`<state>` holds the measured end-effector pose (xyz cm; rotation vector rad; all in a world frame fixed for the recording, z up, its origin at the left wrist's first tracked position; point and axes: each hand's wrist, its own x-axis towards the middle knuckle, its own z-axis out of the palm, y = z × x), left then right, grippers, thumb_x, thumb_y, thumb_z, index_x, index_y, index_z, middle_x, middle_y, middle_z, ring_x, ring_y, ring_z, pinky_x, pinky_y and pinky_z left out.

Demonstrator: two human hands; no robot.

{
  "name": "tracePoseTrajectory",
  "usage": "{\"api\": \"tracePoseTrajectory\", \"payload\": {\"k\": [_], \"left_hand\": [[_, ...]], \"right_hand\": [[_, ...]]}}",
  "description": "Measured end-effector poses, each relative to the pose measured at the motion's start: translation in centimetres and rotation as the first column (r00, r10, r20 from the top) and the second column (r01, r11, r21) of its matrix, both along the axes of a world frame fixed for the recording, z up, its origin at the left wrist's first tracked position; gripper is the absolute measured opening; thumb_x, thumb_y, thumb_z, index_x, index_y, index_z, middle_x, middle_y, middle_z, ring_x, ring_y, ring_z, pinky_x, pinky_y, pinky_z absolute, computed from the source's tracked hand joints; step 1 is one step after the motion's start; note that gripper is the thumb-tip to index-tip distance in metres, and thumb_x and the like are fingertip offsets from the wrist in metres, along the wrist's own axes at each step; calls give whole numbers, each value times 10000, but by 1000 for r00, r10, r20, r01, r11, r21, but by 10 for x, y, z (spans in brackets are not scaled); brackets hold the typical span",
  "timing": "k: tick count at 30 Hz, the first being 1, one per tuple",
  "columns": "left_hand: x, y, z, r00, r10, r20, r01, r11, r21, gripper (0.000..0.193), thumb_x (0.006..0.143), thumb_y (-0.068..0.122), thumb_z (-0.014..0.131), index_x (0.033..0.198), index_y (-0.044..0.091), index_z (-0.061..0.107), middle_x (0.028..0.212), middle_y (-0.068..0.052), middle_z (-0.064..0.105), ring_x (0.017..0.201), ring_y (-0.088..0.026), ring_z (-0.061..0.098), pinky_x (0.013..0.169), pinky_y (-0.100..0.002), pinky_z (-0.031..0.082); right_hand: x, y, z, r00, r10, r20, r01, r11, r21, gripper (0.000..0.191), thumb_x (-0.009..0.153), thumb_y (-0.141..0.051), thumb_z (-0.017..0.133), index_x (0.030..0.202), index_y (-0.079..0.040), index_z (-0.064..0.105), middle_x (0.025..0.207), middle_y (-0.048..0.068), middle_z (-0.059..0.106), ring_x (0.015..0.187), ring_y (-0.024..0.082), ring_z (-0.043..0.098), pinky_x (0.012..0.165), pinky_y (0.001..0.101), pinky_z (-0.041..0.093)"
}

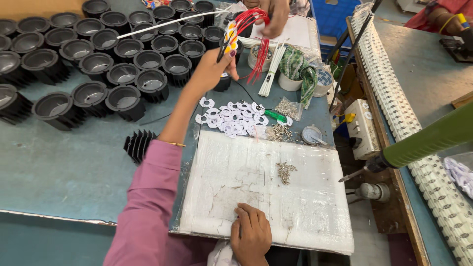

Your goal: The person assembles LED light fixtures at a workbench. They thread red and black wires through black finned housings, place a round LED chip and white mounting plate into each housing, route the wires, and use a corded electric screwdriver to drive screws. They set finished housings aside and pick up the next housing and wires.

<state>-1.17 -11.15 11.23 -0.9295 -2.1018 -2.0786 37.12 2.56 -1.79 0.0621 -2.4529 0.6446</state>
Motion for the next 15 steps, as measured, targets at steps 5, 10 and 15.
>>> {"api": "tracePoseTrajectory", "payload": {"k": [5, 10, 15], "left_hand": [[48, -23, 64, 970, -162, 181, 155, 987, 54, 359, 1098, 350, 557, 909, 46, 576, 650, 36, 475, 518, -63, 475, 518, -254, 486], [93, -54, 121, 869, -299, 395, 239, 952, 193, 216, 1080, 256, 567, 985, 62, 578, 661, 75, 416, 508, -15, 362, 444, -205, 313], [70, -71, 144, 778, -404, 482, 303, 912, 276, 153, 1100, 140, 559, 978, 52, 587, 690, 79, 390, 535, 15, 335, 458, -151, 255]], "right_hand": [[2, 3, 1, 1000, 1, -8, -1, 1000, 8, 199, 762, -74, 668, 947, -94, 739, 1049, 7, 743, 962, 216, 684, 756, 339, 522], [6, 4, 5, 1000, 8, -12, -8, 1000, -4, 195, 767, -81, 671, 949, -91, 740, 1053, 12, 738, 961, 225, 678, 767, 345, 519], [14, 4, 10, 999, 33, -9, -33, 999, -18, 199, 777, -75, 666, 964, -76, 733, 1069, 26, 731, 964, 231, 664, 776, 353, 515]]}}
